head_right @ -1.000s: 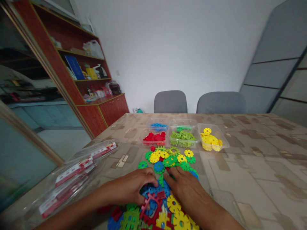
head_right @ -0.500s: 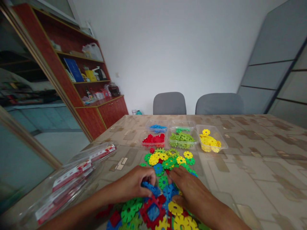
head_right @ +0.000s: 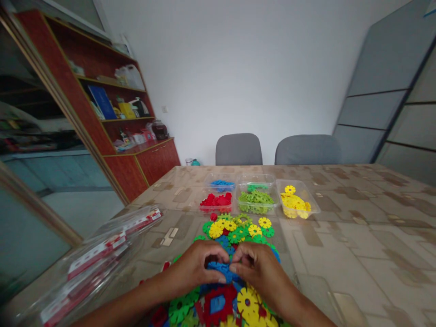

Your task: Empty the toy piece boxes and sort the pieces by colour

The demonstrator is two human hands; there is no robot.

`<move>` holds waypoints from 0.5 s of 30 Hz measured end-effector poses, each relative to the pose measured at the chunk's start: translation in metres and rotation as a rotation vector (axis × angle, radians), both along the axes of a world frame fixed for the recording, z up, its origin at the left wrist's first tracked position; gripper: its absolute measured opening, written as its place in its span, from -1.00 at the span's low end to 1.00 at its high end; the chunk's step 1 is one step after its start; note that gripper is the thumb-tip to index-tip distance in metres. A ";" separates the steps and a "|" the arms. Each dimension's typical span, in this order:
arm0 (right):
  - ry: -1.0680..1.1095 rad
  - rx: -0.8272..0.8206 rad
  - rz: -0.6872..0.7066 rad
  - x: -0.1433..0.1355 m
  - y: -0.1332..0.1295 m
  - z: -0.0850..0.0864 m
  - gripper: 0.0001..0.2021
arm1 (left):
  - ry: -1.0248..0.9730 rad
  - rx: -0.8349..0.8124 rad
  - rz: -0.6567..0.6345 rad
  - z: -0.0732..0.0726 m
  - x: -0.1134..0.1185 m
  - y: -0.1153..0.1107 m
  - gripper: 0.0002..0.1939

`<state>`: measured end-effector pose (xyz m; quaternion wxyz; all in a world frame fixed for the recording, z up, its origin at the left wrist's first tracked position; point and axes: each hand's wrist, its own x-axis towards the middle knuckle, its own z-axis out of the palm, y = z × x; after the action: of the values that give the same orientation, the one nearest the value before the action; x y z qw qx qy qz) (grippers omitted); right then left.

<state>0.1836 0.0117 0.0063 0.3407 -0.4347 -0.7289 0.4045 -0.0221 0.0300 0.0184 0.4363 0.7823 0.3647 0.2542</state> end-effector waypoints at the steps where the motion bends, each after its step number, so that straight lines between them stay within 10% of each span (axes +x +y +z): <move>1: 0.026 -0.038 0.013 -0.001 -0.001 0.001 -0.71 | 0.019 0.057 0.004 -0.001 0.000 0.000 -0.76; 15: -0.015 -0.012 0.048 0.021 0.011 0.003 -0.75 | -0.080 -0.060 0.231 0.030 -0.021 0.051 -0.86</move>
<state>0.2045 0.0226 0.0093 0.3228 -0.4223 -0.7392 0.4137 -0.0436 0.0815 0.0482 0.4416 0.7110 0.4420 0.3227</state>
